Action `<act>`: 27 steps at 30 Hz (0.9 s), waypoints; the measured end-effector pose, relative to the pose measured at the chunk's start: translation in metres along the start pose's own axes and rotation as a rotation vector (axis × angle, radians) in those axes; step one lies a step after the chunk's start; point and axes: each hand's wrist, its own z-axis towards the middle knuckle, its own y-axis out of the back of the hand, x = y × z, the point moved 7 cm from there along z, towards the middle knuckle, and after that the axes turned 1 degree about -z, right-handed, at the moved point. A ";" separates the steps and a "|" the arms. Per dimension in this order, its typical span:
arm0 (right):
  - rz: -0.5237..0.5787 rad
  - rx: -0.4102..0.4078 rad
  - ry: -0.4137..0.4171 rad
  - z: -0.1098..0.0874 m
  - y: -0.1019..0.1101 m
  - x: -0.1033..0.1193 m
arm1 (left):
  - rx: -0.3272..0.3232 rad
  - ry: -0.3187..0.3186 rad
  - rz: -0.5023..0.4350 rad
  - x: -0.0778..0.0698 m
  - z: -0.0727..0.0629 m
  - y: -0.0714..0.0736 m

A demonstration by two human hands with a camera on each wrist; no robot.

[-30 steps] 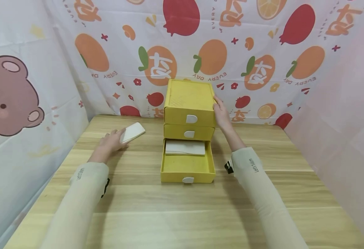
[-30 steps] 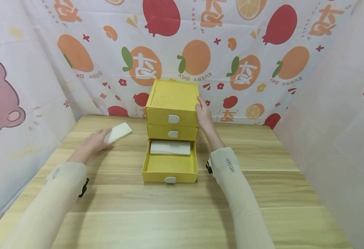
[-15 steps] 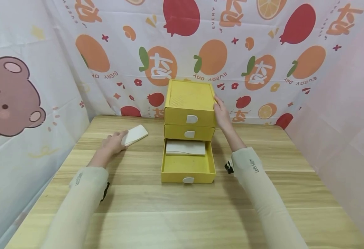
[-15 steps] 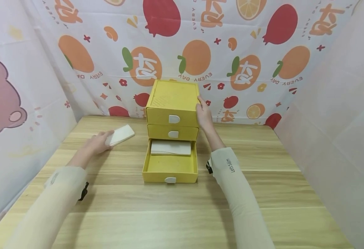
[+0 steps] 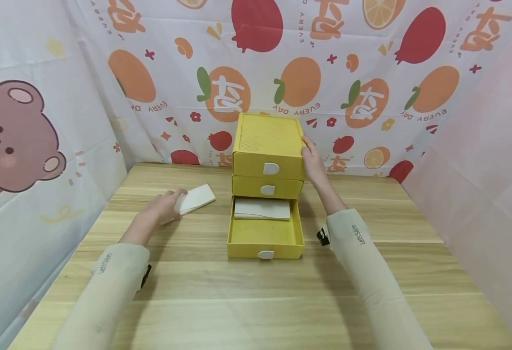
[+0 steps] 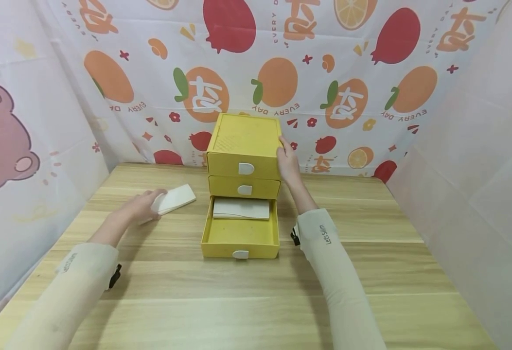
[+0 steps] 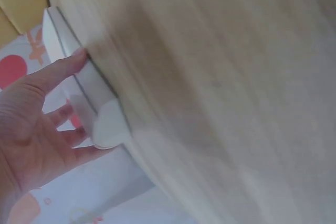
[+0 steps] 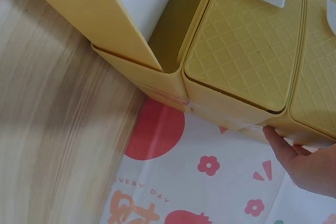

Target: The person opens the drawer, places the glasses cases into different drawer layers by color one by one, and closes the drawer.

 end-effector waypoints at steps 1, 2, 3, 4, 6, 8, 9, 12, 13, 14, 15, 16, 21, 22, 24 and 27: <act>-0.003 -0.001 0.003 0.000 0.000 0.000 | 0.015 0.007 0.000 -0.003 0.000 0.000; -0.005 -0.002 0.004 0.000 0.001 0.000 | 0.026 0.012 0.002 -0.005 0.000 -0.001; -0.004 -0.004 0.004 0.000 0.001 0.000 | 0.038 0.017 0.006 -0.008 0.000 -0.001; -0.001 -0.007 0.004 0.000 0.001 0.000 | 0.047 0.024 0.012 -0.010 0.000 -0.002; -0.001 -0.004 -0.002 -0.001 0.001 0.000 | 0.067 0.032 0.021 -0.013 0.000 -0.004; -0.006 0.000 -0.005 -0.001 0.001 -0.001 | 0.083 0.034 0.023 -0.016 -0.001 -0.007; -0.007 0.001 -0.006 -0.001 0.000 -0.001 | 0.090 0.034 0.026 -0.017 -0.001 -0.009; -0.013 0.000 -0.002 -0.001 0.001 -0.001 | 0.093 0.026 0.031 -0.018 -0.001 -0.011; -0.013 -0.001 0.001 -0.001 0.001 -0.001 | 0.091 0.024 0.032 -0.018 -0.001 -0.011; -0.013 -0.005 0.001 -0.001 0.001 -0.001 | 0.088 0.021 0.036 -0.019 -0.001 -0.011; -0.011 -0.006 0.002 -0.001 0.001 -0.001 | 0.085 0.022 0.036 -0.019 -0.001 -0.011; -0.015 -0.008 0.002 -0.001 0.001 0.000 | 0.083 0.025 0.034 -0.019 -0.001 -0.011; -0.004 0.003 0.007 -0.001 0.000 0.002 | 0.074 0.050 0.024 -0.020 -0.001 -0.009; -0.004 0.003 0.007 -0.001 -0.001 0.002 | 0.074 0.054 0.020 -0.021 -0.001 -0.009; 0.004 0.000 0.006 -0.001 -0.001 0.003 | 0.071 0.055 0.013 -0.021 -0.002 -0.008; 0.002 -0.003 0.007 -0.001 0.000 0.003 | 0.072 0.050 -0.003 -0.021 -0.003 -0.006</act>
